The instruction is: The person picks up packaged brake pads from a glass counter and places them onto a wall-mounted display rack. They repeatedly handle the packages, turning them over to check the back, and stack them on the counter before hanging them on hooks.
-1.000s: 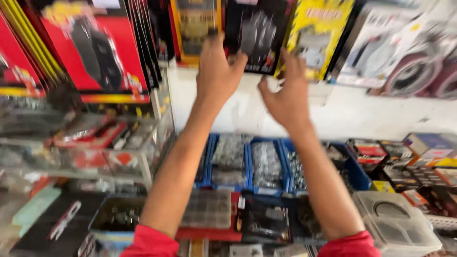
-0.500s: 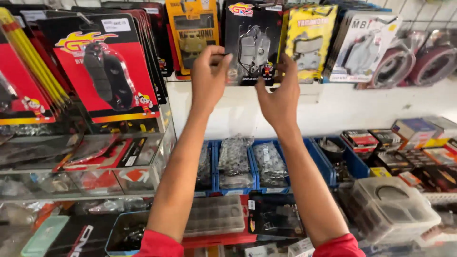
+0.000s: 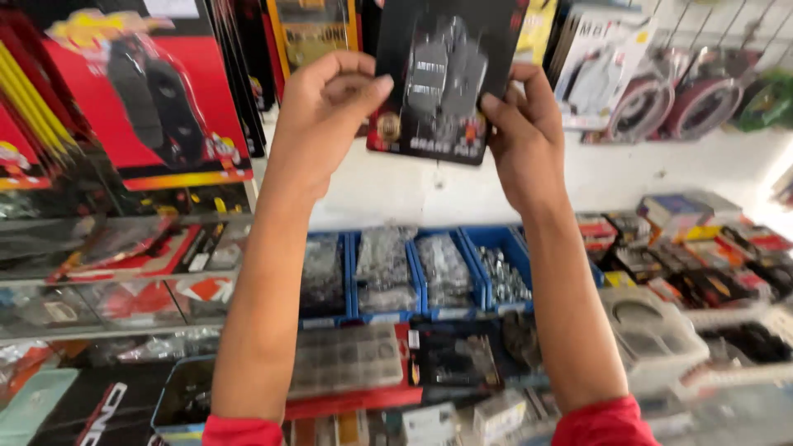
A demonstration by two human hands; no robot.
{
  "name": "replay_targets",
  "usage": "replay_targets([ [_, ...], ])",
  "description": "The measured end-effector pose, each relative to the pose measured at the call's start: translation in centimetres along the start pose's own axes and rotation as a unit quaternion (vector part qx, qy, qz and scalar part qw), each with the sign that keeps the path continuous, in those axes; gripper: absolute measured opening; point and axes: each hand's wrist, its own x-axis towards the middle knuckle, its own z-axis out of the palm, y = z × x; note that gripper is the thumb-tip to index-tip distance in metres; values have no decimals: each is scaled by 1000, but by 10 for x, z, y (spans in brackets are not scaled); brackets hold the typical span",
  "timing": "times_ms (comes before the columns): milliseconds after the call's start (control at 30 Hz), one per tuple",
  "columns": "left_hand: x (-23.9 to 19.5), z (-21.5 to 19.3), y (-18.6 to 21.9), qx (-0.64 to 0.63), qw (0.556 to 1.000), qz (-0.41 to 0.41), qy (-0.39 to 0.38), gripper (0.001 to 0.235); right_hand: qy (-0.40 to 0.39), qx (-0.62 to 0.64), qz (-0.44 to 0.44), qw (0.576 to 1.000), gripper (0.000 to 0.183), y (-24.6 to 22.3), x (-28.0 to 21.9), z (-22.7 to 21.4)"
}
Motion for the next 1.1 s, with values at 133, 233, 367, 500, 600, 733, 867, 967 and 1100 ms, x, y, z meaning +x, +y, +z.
replay_targets([
  [133, -2, 17, 25, 34, 999, -7, 10, 20, 21, 11, 9, 1000, 21, -12, 4, -4],
  [233, -10, 26, 28, 10, 999, 4, -42, 48, 13, -124, -31, 992, 27, -17, 10, -16],
  [367, -51, 47, 8, 32, 997, -10, -69, 47, -111, -376, -102, 914, 42, -31, -13, -29],
  [500, -112, 76, -37, -99, 991, -85, 23, 64, -253, -584, -76, 767, 111, -32, -54, -38],
  [600, -162, 97, -72, -165, 967, -178, 81, 64, -302, -650, -30, 697, 138, -12, -91, -47],
  [733, -204, 90, -90, -241, 930, -264, 84, 70, -361, -552, 11, 752, 121, 19, -124, -83],
  [867, -230, 61, -99, 9, 934, -358, 18, 101, -428, -480, 48, 764, 123, 61, -163, -116],
  [967, -250, 64, -104, 168, 894, -408, -77, 118, -446, -428, 113, 778, 121, 86, -202, -131],
  [1100, -269, 75, -114, 422, 776, -368, -290, 94, -453, -372, 280, 761, 113, 97, -222, -127],
])
